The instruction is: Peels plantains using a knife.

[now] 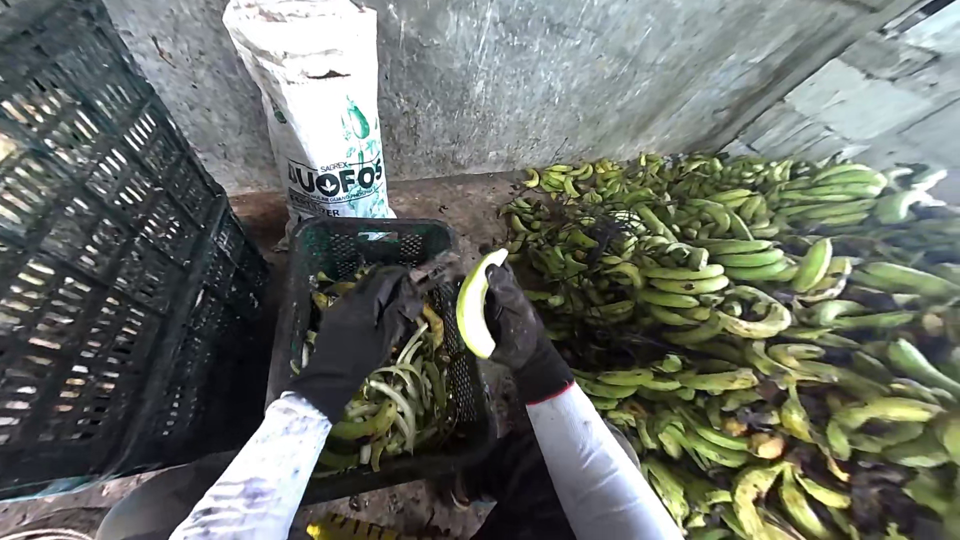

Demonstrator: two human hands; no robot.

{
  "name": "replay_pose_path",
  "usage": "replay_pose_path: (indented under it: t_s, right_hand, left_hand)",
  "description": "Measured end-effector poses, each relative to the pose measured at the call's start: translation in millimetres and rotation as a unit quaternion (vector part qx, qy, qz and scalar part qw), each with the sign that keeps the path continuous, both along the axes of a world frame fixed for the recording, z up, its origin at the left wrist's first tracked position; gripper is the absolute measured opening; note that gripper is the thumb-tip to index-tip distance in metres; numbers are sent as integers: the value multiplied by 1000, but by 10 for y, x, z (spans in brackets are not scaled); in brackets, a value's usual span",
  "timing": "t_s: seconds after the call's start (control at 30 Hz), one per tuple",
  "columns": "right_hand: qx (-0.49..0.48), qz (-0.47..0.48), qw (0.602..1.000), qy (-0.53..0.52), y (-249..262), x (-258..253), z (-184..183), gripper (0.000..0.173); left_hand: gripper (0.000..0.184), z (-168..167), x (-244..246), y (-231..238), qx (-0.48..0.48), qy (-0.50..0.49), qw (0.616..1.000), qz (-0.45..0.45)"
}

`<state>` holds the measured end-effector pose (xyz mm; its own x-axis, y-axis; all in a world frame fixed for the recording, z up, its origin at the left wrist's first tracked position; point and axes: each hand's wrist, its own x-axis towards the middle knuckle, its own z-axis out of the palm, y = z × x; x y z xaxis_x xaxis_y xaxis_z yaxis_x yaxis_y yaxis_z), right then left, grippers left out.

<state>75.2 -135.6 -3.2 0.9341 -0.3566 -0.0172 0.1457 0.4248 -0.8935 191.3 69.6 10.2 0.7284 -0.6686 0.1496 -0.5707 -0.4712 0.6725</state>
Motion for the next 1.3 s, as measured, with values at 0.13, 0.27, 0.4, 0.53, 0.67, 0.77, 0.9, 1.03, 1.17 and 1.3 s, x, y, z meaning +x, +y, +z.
replay_pose_path:
  t_s: [0.13,0.27,0.4,0.53,0.67,0.77,0.9,1.03,1.17,1.3]
  right_hand:
    - [135,-56,982,-121,100,203,181,31]
    - [241,-119,950,-157,143,317,202,43]
    - [261,-138,941,-167,170,337,162,43]
    - [56,-46,996,-56,209,161,205,34]
    - [-180,116,973,85,98,-74,253,44]
    - [-219,159,952,144,104,-176,329,46]
    - [23,114,991,71,3,-104,2,35]
    - [206,55,977,-1,-148,-28,-62,55]
    - [167,-105,980,0,-245,-75,-136,50]
    - [213,-57,975,17,-212,-110,-111,56]
  left_hand:
    - [57,-116,-195,-98,-46,-108,993,-33]
    - [62,-175,-287,-112,-99,-201,974,-8]
    - [61,-174,-316,-77,-111,-238,965,3]
    - [56,-22,-202,-7,-56,-100,993,-3]
    - [51,39,11,2,-20,15,999,-35]
    - [44,-7,64,-62,40,72,997,5]
    - [49,-112,27,-88,49,48,997,19]
    - [59,-282,-198,-141,-28,-137,987,-81]
    - [61,-437,-370,-231,-94,-286,947,-110]
    - [54,-435,-431,-252,-74,-263,958,-90]
